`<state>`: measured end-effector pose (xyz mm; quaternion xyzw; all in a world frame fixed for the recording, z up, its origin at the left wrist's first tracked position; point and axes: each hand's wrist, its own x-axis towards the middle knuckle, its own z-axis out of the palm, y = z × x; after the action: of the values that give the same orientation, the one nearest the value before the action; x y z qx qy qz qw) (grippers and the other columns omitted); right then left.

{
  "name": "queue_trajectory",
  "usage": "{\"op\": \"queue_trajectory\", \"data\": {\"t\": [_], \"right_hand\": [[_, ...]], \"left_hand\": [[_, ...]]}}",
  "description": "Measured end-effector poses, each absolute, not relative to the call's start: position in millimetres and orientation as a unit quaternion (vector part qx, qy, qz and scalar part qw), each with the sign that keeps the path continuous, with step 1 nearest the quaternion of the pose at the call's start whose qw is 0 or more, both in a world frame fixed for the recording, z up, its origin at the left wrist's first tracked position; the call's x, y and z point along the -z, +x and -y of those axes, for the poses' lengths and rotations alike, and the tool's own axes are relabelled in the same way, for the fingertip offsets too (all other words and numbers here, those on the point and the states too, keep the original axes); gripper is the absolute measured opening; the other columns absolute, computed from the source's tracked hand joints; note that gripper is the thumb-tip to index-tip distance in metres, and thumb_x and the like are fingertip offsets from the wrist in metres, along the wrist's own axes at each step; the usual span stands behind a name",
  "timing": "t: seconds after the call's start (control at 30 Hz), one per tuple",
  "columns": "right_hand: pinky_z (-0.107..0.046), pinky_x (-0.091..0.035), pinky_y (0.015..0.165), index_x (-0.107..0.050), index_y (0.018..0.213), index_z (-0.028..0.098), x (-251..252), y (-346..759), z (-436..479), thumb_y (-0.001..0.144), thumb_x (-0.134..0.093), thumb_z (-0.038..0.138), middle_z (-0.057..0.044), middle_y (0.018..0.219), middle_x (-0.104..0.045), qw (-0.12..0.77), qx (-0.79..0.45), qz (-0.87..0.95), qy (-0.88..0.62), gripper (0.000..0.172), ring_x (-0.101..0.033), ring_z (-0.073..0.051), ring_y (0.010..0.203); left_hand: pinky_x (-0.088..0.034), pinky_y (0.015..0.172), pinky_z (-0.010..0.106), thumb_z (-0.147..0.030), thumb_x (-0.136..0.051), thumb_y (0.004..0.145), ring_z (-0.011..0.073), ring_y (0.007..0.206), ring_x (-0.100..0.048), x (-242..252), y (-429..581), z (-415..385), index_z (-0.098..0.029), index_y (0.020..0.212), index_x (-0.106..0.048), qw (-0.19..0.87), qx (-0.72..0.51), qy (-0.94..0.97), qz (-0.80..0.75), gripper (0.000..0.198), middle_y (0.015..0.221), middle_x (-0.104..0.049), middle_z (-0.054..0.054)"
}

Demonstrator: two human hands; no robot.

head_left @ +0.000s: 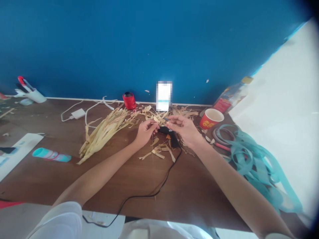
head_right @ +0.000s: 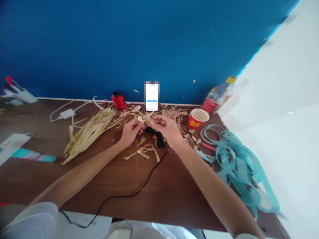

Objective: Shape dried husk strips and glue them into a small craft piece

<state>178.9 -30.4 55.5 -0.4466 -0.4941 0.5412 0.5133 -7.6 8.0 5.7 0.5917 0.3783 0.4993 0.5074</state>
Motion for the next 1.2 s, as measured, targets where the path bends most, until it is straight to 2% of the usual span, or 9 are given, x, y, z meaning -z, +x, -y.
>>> {"op": "queue_trajectory", "data": {"t": [0.1,0.2,0.3,0.37,0.57,0.73,0.9,1.1,1.2], "right_hand": [[-0.036,-0.053,0.086,-0.065,0.101,0.019,-54.2,175.7,32.0,0.066,-0.078,0.032,-0.002,0.084,-0.068,0.511,-0.555,0.480,-0.447,0.040,-0.067,-0.016,0.082],[-0.031,-0.054,0.073,-0.060,0.111,0.019,-53.9,173.0,33.3,0.066,-0.078,0.031,0.000,0.079,-0.066,0.515,-0.551,0.463,-0.466,0.050,-0.064,-0.014,0.075],[-0.025,-0.050,0.058,-0.056,0.117,0.019,-54.7,171.6,33.9,0.066,-0.077,0.032,0.000,0.078,-0.066,0.515,-0.524,0.472,-0.486,0.056,-0.061,-0.014,0.074],[-0.024,-0.047,0.055,-0.055,0.117,0.018,-55.3,171.1,34.0,0.066,-0.078,0.033,0.000,0.077,-0.067,0.519,-0.514,0.474,-0.492,0.058,-0.059,-0.014,0.072],[-0.028,-0.049,0.066,-0.055,0.112,0.017,-54.4,170.2,34.1,0.066,-0.078,0.032,0.002,0.071,-0.065,0.522,-0.555,0.451,-0.465,0.053,-0.058,-0.012,0.065],[-0.029,-0.049,0.066,-0.054,0.112,0.019,-54.4,171.2,33.8,0.066,-0.078,0.029,0.003,0.070,-0.063,0.524,-0.584,0.432,-0.445,0.053,-0.059,-0.012,0.067],[-0.029,-0.048,0.071,-0.050,0.113,0.019,-57.2,171.0,34.2,0.062,-0.080,0.026,0.003,0.074,-0.065,0.513,-0.608,0.413,-0.444,0.060,-0.061,-0.012,0.069],[-0.028,-0.046,0.067,-0.042,0.123,0.017,-55.7,171.2,33.0,0.060,-0.081,0.024,0.004,0.070,-0.065,0.526,-0.586,0.413,-0.457,0.074,-0.058,-0.012,0.067],[-0.027,-0.046,0.068,-0.043,0.125,0.017,-54.3,171.5,31.9,0.061,-0.081,0.025,0.004,0.071,-0.065,0.535,-0.583,0.417,-0.448,0.075,-0.058,-0.011,0.068]], "left_hand": [[-0.045,0.054,0.020,-0.039,-0.061,0.080,0.0083,0.058,-0.057,-6.0,-8.6,-7.1,-0.013,0.084,-0.058,0.500,-0.494,0.596,-0.388,0.026,0.073,-0.066,0.003],[-0.045,0.054,0.019,-0.037,-0.061,0.081,0.0080,0.058,-0.057,-5.4,-8.4,-6.2,-0.014,0.084,-0.058,0.495,-0.489,0.604,-0.389,0.023,0.072,-0.066,0.002],[-0.044,0.054,0.019,-0.036,-0.060,0.081,0.0078,0.057,-0.057,-4.9,-7.5,-5.3,-0.014,0.083,-0.058,0.487,-0.488,0.616,-0.383,0.022,0.072,-0.065,0.001],[-0.044,0.054,0.020,-0.037,-0.060,0.082,0.0079,0.057,-0.056,-5.3,-7.2,-4.9,-0.014,0.083,-0.058,0.485,-0.485,0.621,-0.379,0.023,0.073,-0.065,0.001],[-0.044,0.053,0.020,-0.040,-0.059,0.082,0.0078,0.054,-0.054,-9.0,-7.5,-3.7,-0.014,0.082,-0.057,0.492,-0.472,0.633,-0.367,0.026,0.071,-0.064,0.001],[-0.045,0.054,0.020,-0.041,-0.060,0.082,0.0080,0.056,-0.054,-8.7,-7.4,-4.0,-0.014,0.084,-0.057,0.501,-0.461,0.637,-0.362,0.027,0.071,-0.063,0.001],[-0.046,0.056,0.021,-0.041,-0.058,0.083,0.0083,0.057,-0.055,-5.3,-7.6,-5.0,-0.014,0.086,-0.058,0.496,-0.454,0.649,-0.356,0.027,0.072,-0.063,0.002],[-0.044,0.055,0.020,-0.041,-0.057,0.084,0.0091,0.059,-0.055,-6.9,-8.2,-2.0,-0.014,0.086,-0.060,0.477,-0.432,0.674,-0.362,0.027,0.074,-0.062,0.002],[-0.044,0.057,0.021,-0.040,-0.056,0.084,0.0094,0.059,-0.055,-9.6,-8.5,0.6,-0.014,0.085,-0.061,0.473,-0.422,0.686,-0.357,0.027,0.074,-0.062,0.002]]}}
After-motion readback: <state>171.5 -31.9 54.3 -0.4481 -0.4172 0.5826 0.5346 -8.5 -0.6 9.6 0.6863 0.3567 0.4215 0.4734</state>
